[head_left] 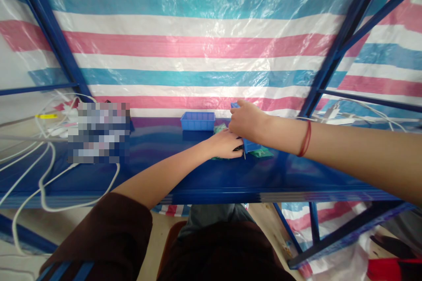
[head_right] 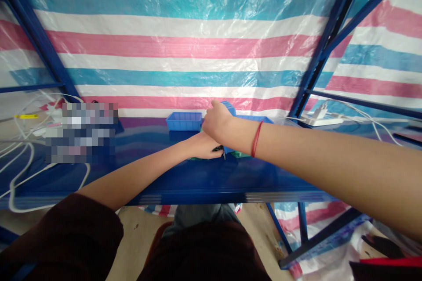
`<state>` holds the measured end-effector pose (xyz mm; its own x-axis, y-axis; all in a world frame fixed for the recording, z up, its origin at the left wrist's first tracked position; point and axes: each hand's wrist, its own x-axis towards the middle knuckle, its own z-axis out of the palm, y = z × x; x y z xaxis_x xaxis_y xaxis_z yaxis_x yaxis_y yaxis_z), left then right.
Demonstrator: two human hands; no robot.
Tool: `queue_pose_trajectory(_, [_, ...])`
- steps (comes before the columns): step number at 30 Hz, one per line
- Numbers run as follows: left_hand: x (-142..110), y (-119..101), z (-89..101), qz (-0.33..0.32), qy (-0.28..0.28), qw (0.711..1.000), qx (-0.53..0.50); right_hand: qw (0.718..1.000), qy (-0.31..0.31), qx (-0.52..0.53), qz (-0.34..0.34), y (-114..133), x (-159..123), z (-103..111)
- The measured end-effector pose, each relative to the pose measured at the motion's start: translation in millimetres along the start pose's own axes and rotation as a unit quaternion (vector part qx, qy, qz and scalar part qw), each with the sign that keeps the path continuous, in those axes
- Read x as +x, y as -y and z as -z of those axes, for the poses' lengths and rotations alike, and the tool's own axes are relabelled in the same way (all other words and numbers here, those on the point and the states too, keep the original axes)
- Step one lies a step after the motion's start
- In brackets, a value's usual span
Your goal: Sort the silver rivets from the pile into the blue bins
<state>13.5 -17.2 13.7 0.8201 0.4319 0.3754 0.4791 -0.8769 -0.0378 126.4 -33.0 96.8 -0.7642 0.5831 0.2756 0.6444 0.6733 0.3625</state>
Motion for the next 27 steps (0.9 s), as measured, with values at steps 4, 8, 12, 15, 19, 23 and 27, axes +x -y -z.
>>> queue_pose_trajectory(4, [-0.3,0.8,-2.5,-0.003,0.001,1.000,0.031,1.000,0.013,-0.008,-0.002,-6.3,-5.6,-0.4])
queue_pose_trajectory(8, [-1.0,-0.9,-0.9,0.013,0.004,0.999,0.039,0.999,-0.026,0.034,-0.033,-14.0,-12.0,0.2])
queue_pose_trajectory(12, [-2.3,-3.8,0.5,0.003,0.002,0.999,0.052,0.998,-0.038,0.036,-0.038,-19.7,-16.8,0.3])
queue_pose_trajectory(15, [-3.3,-4.7,1.7,-0.002,0.009,0.999,0.054,0.998,-0.036,0.023,-0.038,-21.1,-19.9,1.1])
queue_pose_trajectory(19, [-3.4,-3.1,8.7,0.001,0.017,1.000,0.012,0.999,-0.023,0.007,-0.046,-24.7,-25.0,2.5])
queue_pose_trajectory(23, [-1.6,6.5,20.2,0.048,0.002,0.997,-0.058,0.998,-0.035,0.015,-0.053,-35.8,-30.4,3.1])
queue_pose_trajectory(27, [3.5,24.4,24.0,0.125,-0.011,0.988,-0.094,0.997,-0.037,0.005,-0.064,-50.5,-34.0,9.9])
